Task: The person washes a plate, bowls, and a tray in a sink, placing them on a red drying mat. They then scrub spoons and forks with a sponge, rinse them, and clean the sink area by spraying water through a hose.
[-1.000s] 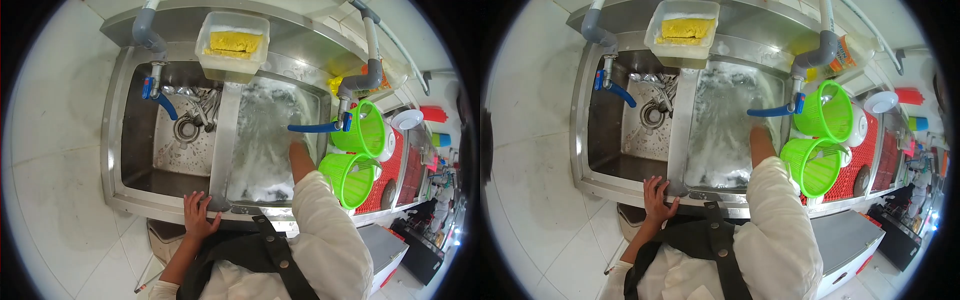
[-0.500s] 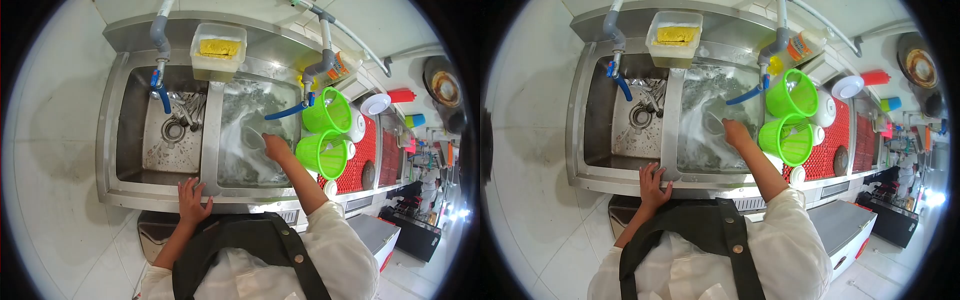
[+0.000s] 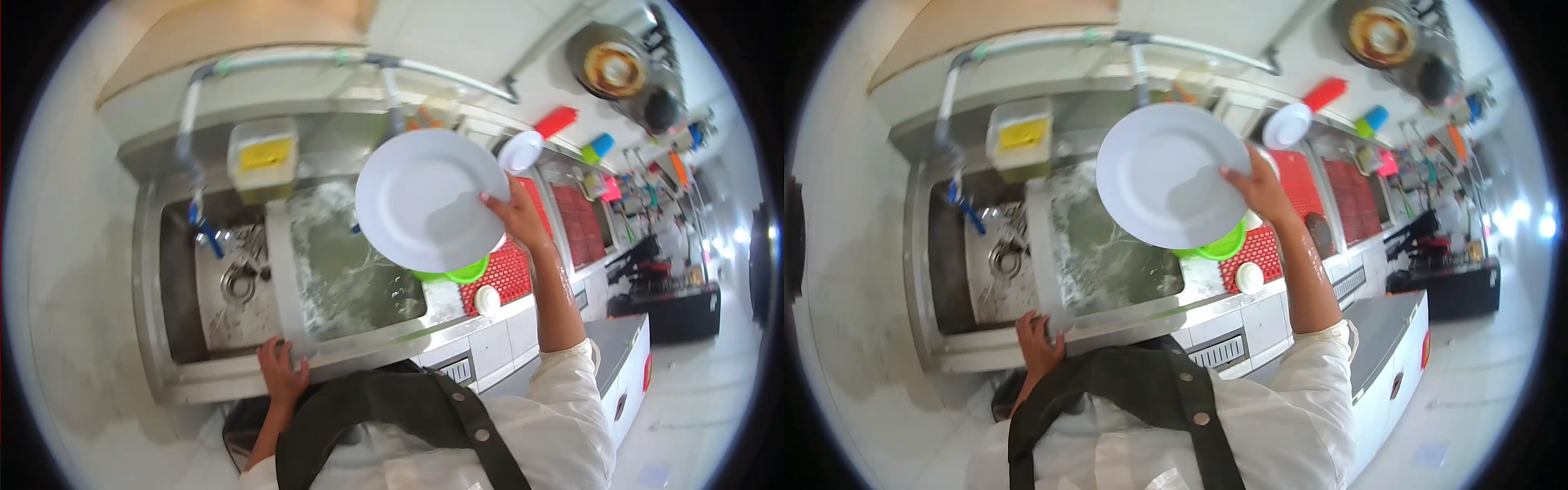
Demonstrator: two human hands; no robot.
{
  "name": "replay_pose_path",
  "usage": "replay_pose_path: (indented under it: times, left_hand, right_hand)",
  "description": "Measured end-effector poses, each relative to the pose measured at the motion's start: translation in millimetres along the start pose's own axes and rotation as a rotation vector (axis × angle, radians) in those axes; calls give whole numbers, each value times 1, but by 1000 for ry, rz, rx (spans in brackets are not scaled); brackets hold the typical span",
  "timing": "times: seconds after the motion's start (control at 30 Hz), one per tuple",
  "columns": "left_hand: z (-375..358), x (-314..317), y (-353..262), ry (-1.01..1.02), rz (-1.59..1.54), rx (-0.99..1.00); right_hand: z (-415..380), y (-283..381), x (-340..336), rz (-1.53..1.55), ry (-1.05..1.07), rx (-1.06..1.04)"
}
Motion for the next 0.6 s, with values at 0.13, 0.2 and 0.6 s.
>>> replay_pose_path:
  times: [0.13,0.2,0.6]
  left_hand:
    - [1,3,-8,18,22,-52]
    - [0,8,-9,-13,62,-50]
    - [11,23,-55,14,436,-58]
  right_hand:
    - [-2,-2,-140,376,-441,123]
    - [0,-16,-212,580,-566,144]
    - [202,-344,-495,-356,-472,307]
Point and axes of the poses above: each hand's wrist, its own z-axis towards the middle knuckle, its own x-axis out of the palm, y = z × x, the point moved 7 cm from there along z, towards the middle knuckle, and after that the axes turned 13 degrees about z, right-handed, at the moved point
